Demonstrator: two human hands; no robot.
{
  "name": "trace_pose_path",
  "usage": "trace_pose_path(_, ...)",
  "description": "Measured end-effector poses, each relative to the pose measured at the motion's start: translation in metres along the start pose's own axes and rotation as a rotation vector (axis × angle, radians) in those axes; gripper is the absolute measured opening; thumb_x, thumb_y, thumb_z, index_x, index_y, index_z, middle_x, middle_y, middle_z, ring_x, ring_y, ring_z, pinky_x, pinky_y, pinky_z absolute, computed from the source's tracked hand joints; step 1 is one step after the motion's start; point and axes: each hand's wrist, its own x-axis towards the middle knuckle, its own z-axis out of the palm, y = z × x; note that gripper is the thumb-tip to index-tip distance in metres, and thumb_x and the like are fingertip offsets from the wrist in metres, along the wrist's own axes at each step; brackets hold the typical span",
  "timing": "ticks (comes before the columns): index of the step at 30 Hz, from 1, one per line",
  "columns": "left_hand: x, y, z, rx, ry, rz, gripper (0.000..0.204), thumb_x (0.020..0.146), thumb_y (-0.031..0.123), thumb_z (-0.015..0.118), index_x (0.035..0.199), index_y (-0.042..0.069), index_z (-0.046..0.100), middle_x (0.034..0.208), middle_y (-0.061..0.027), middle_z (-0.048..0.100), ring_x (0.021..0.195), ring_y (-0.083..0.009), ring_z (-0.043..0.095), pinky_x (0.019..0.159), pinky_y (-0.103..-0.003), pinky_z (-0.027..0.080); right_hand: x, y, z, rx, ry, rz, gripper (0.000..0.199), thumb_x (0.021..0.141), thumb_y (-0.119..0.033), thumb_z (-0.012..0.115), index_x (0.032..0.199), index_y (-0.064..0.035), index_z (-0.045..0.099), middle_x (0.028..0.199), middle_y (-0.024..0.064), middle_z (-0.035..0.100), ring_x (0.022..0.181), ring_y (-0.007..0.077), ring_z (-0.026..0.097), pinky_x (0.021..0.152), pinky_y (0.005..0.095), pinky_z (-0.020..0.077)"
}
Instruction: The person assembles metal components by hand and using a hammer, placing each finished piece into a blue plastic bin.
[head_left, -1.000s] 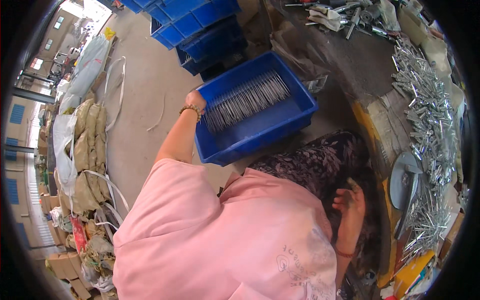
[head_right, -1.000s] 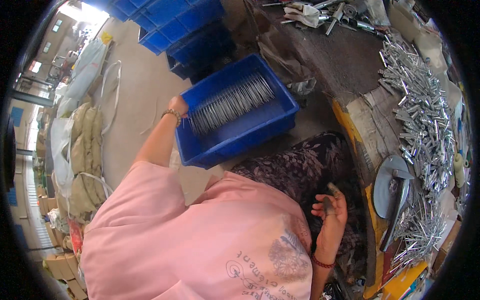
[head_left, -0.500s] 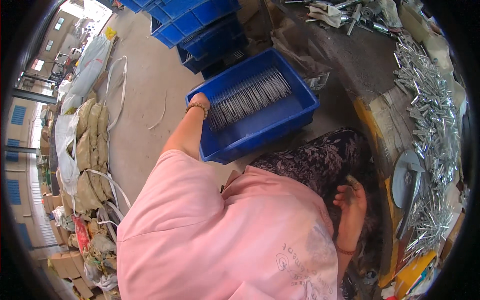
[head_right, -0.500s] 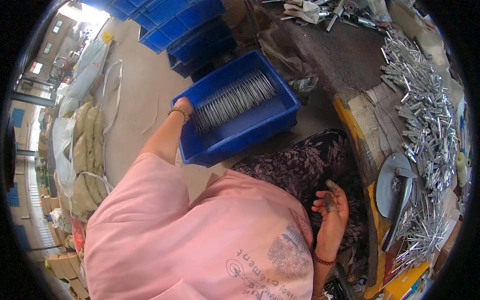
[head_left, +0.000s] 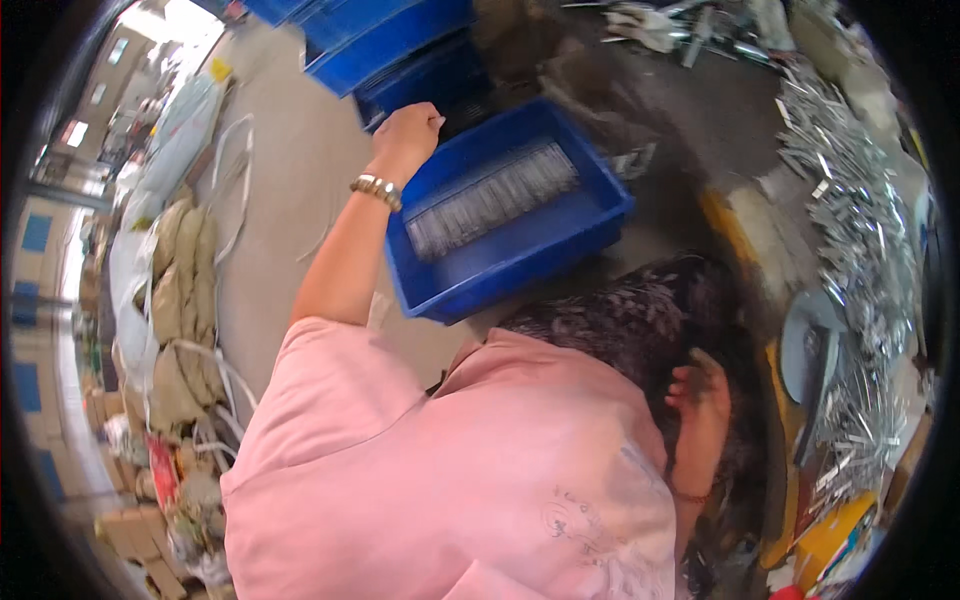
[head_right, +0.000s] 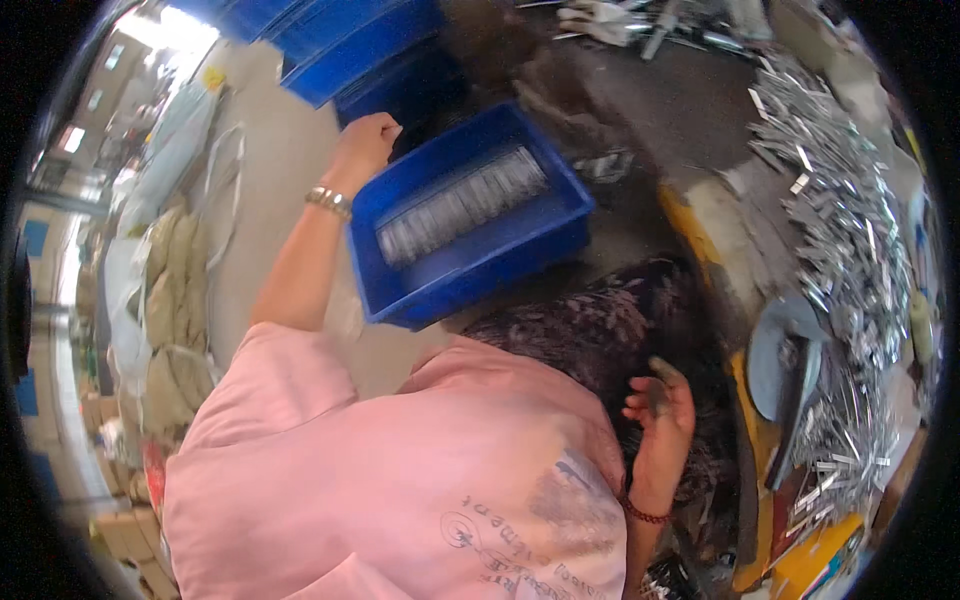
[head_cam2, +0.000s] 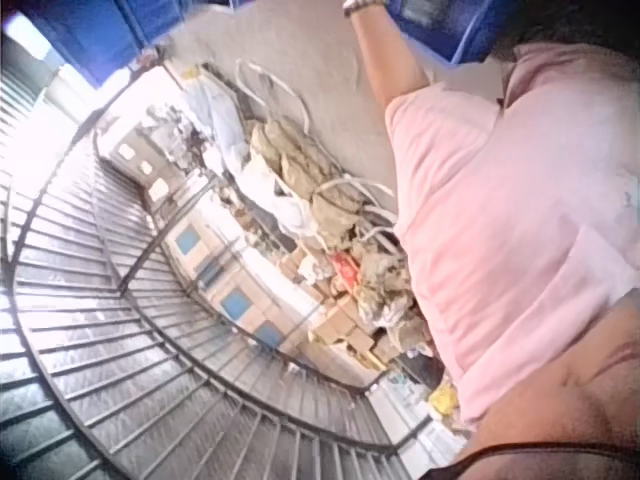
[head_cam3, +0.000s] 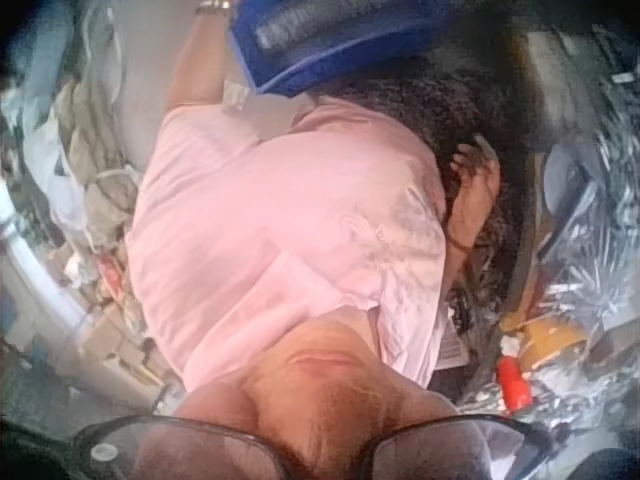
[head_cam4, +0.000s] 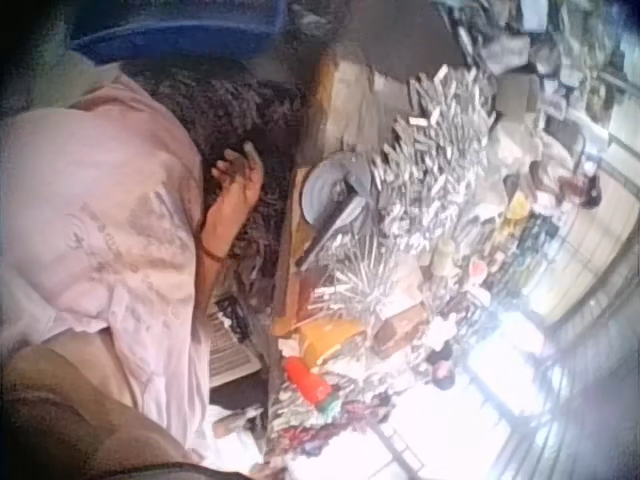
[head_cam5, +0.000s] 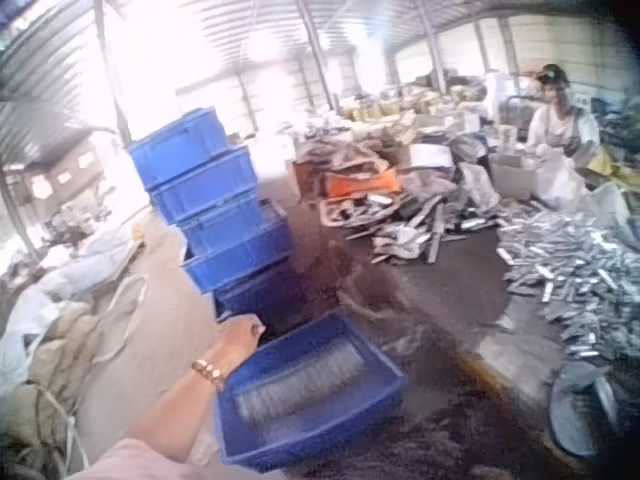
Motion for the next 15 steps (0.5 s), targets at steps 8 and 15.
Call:
trace_pose_path(8,-0.061,0.232,-0.011,-0.792,-0.193,0.569,0.014,0.102,0.017,0.078,0.109,0.005,0.078,0.086,-0.0063,0.074,0.078,-0.0147,0.072,0.074,-0.03,0.054,-0.014,-0.02,0.001,-0.082,-0.121,0.029,0.031,0.112,-0.01,0.058,0.141,-0.0063,0.068,0.114,0.0064,0.077,0.097,0.0117,0.069,0.088,0.0268,0.0567)
trace_pose_path(15,-0.104,0.394,0.015,-0.875,-0.341,1.094,0.019,0.095,0.002,0.079,0.114,0.006,0.078,0.096,-0.0033,0.069,0.087,-0.0144,0.065,0.078,-0.03,0.051,-0.047,-0.039,-0.01,-0.142,0.002,-0.029,0.03,0.111,-0.008,0.063,0.14,-0.0046,0.068,0.115,0.0058,0.075,0.096,0.0095,0.067,0.089,0.0265,0.0574)
